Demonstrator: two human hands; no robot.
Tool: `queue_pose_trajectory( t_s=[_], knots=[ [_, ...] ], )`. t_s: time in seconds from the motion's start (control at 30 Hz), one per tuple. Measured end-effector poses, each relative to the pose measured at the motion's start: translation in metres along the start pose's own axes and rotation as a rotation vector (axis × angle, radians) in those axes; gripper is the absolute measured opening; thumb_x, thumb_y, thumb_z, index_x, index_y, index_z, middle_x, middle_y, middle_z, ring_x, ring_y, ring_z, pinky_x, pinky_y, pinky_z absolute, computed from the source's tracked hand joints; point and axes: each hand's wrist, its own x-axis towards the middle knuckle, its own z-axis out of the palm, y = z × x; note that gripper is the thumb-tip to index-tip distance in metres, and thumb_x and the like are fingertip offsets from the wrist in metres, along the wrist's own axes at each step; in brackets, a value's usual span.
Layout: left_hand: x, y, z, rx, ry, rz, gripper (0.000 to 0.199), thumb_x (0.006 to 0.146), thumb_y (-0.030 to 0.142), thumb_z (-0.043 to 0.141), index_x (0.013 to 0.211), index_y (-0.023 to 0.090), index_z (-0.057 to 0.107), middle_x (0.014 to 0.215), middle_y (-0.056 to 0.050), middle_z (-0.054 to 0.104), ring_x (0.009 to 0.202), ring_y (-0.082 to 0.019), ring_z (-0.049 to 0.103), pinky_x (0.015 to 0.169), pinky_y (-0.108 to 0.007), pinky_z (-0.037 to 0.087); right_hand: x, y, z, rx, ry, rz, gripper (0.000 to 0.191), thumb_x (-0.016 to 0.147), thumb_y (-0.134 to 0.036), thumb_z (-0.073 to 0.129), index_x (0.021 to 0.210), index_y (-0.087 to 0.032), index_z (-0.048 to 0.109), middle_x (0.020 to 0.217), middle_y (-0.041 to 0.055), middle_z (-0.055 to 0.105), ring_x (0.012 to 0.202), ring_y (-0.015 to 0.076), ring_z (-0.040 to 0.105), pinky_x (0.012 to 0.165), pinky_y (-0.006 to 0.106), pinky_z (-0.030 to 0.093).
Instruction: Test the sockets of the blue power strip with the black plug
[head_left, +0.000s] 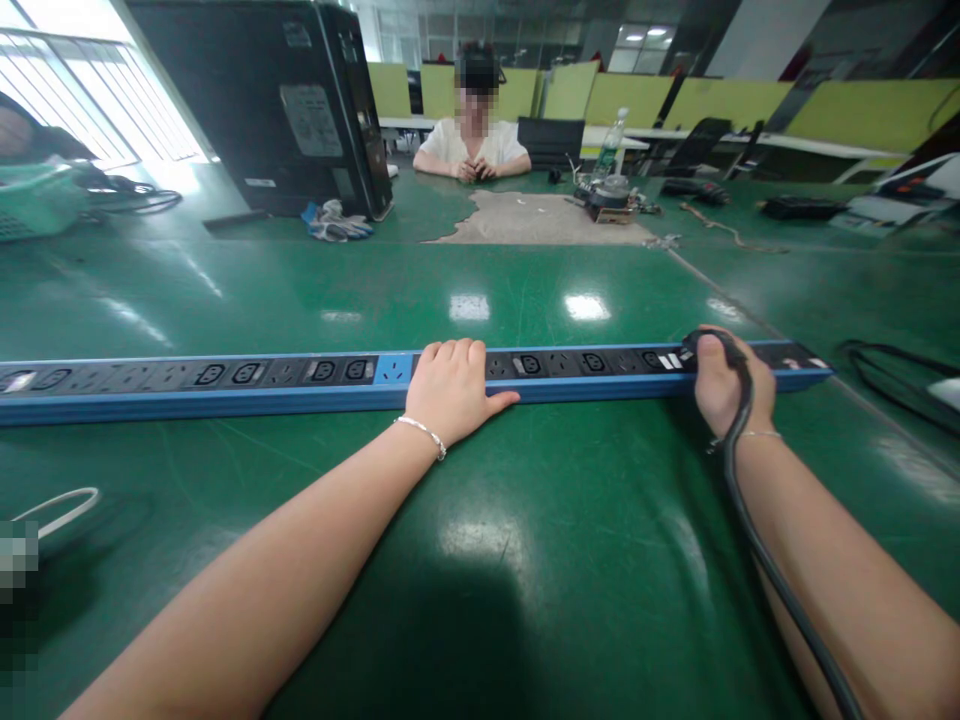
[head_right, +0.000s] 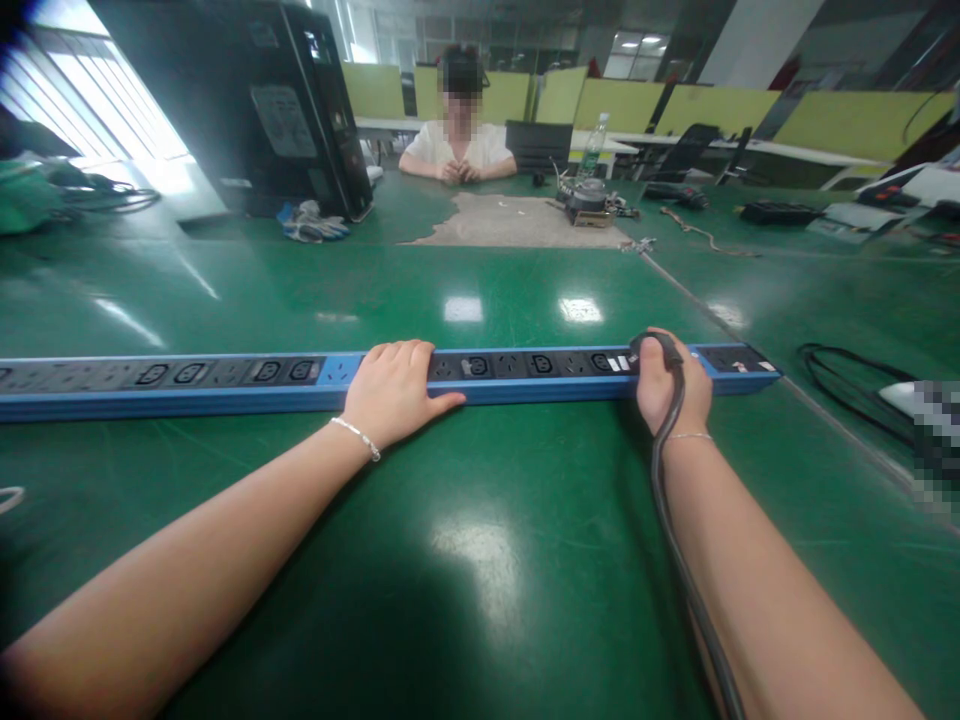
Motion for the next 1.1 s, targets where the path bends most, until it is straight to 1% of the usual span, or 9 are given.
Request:
queue_pose_trajectory(
  t_s=[0.1,0.4,0.57,0.73,0.93,1.1],
  knots=[
    [0.0,0.0,0.0,0.004,0.0,-0.003,0.065,0.074,0.068,0.052,0.107,0.011,0.051,0.104,-0.013,0.061,0.099,-0.028,0.055,0.09,-0.04,0.037,0.001,-0.001,0.0,-0.001,-0.007,-0.016,0.046,0.084,-0.043,0.033,0.106,-0.018,0.065,0.104,0.0114,0.067,0.102,0.0259,0.06,0.089,0.041,0.045],
    [0.0,0.0,0.0,-0.025,-0.015,-0.011,0.065,0.074,0.067,0.052,0.109,0.012,0.051,0.105,-0.014,0.061,0.101,-0.028,0.054,0.091,-0.041,0.036,0.001,-0.006,-0.001,-0.024,-0.045,0.016,0.045,0.082,-0.044,0.037,0.108,-0.019,0.064,0.1,0.0117,0.068,0.096,0.0264,0.061,0.088,0.042,0.046],
    [0.0,0.0,0.0,-0.037,-0.016,-0.016,0.064,0.074,0.066,0.052,0.109,0.012,0.051,0.106,-0.014,0.06,0.101,-0.029,0.054,0.091,-0.042,0.036,0.0,-0.007,-0.003,-0.027,-0.066,0.016,0.044,0.082,-0.043,0.04,0.112,-0.021,0.063,0.1,0.0096,0.068,0.095,0.0265,0.061,0.086,0.041,0.046],
    [0.0,0.0,0.0,-0.049,-0.023,-0.018,0.064,0.075,0.065,0.052,0.11,0.012,0.05,0.107,-0.014,0.06,0.103,-0.029,0.053,0.092,-0.042,0.035,0.001,-0.009,-0.006,-0.032,-0.1,0.042,0.043,0.082,-0.042,0.042,0.114,-0.022,0.063,0.101,0.0101,0.068,0.097,0.0272,0.061,0.086,0.041,0.045],
    [-0.001,-0.001,0.0,-0.053,-0.028,-0.02,0.064,0.075,0.065,0.052,0.111,0.012,0.049,0.109,-0.015,0.059,0.104,-0.029,0.053,0.093,-0.042,0.034,0.007,-0.003,-0.005,0.055,-0.122,0.076,0.045,0.083,-0.042,0.04,0.112,-0.019,0.064,0.107,0.0109,0.067,0.103,0.025,0.059,0.09,0.039,0.044],
    [-0.001,-0.001,0.001,-0.037,-0.01,-0.013,0.064,0.074,0.065,0.053,0.109,0.012,0.05,0.107,-0.014,0.06,0.102,-0.029,0.054,0.092,-0.041,0.035,0.009,0.011,0.003,0.212,-0.103,0.098,0.044,0.083,-0.045,0.042,0.112,-0.02,0.064,0.103,0.0073,0.069,0.099,0.0214,0.061,0.091,0.039,0.045]
  ],
)
